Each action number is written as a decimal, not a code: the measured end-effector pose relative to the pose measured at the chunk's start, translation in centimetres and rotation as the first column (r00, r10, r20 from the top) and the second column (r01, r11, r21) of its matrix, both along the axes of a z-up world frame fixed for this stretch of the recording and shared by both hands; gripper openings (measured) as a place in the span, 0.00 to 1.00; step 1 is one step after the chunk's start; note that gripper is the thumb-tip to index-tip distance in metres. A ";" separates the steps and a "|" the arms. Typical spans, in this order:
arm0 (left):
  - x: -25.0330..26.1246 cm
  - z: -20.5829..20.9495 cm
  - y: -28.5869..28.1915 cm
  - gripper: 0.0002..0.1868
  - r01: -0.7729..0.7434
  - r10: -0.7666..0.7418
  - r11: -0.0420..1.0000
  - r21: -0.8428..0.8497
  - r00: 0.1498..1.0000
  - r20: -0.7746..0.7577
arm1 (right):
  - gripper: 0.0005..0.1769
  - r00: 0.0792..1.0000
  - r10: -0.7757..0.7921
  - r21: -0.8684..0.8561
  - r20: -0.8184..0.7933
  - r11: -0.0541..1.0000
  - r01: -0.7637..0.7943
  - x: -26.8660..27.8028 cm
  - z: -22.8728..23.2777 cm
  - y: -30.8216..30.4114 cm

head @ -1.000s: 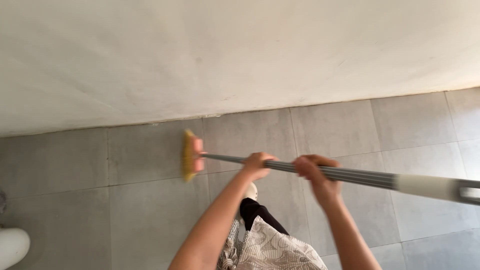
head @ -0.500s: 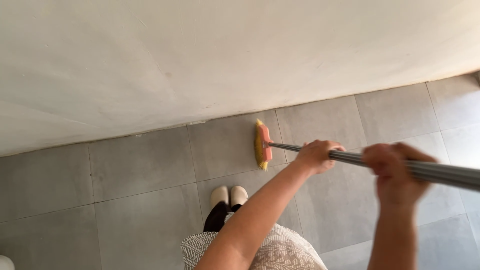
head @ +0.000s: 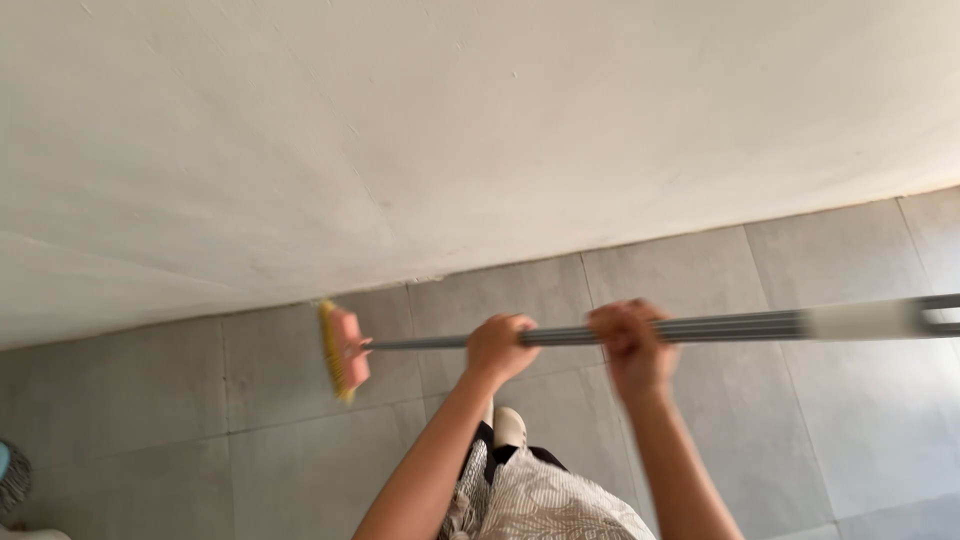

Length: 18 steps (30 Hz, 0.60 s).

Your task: The person is sweeping the tiled floor in a hallway using a broom.

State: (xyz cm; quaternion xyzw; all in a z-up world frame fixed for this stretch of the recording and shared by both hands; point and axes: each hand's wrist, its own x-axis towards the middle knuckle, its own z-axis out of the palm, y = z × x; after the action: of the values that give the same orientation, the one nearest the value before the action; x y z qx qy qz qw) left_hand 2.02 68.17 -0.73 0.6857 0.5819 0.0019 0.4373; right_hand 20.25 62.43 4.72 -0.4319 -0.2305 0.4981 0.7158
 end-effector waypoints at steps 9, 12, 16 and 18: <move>-11.9 -18.3 -0.7 0.22 -0.291 0.309 0.936 0.196 0.948 -0.068 | 0.18 0.846 0.486 -0.225 0.218 0.869 -0.441 -11.4 -6.4 2.2; -8.5 -14.0 0.8 0.16 -0.202 0.205 0.977 0.073 0.978 -0.040 | 0.17 0.867 0.439 -0.256 0.235 0.889 -0.380 -8.4 -5.8 2.8; -1.3 -11.1 2.2 0.16 -0.078 0.082 0.995 -0.063 0.994 0.068 | 0.15 0.845 0.364 -0.272 0.391 0.923 -0.272 -3.7 -0.8 2.6; 3.1 -10.8 2.8 0.17 0.007 -0.013 1.000 0.020 0.950 0.313 | 0.12 0.869 0.220 -0.293 0.443 0.952 -0.092 -0.8 1.9 2.9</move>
State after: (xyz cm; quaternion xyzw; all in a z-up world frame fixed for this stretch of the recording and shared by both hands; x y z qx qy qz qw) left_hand 5.07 70.99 -11.50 0.6837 0.5017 0.1138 0.5175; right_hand 19.49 65.31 6.58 -0.6101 -0.3637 0.4612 0.5319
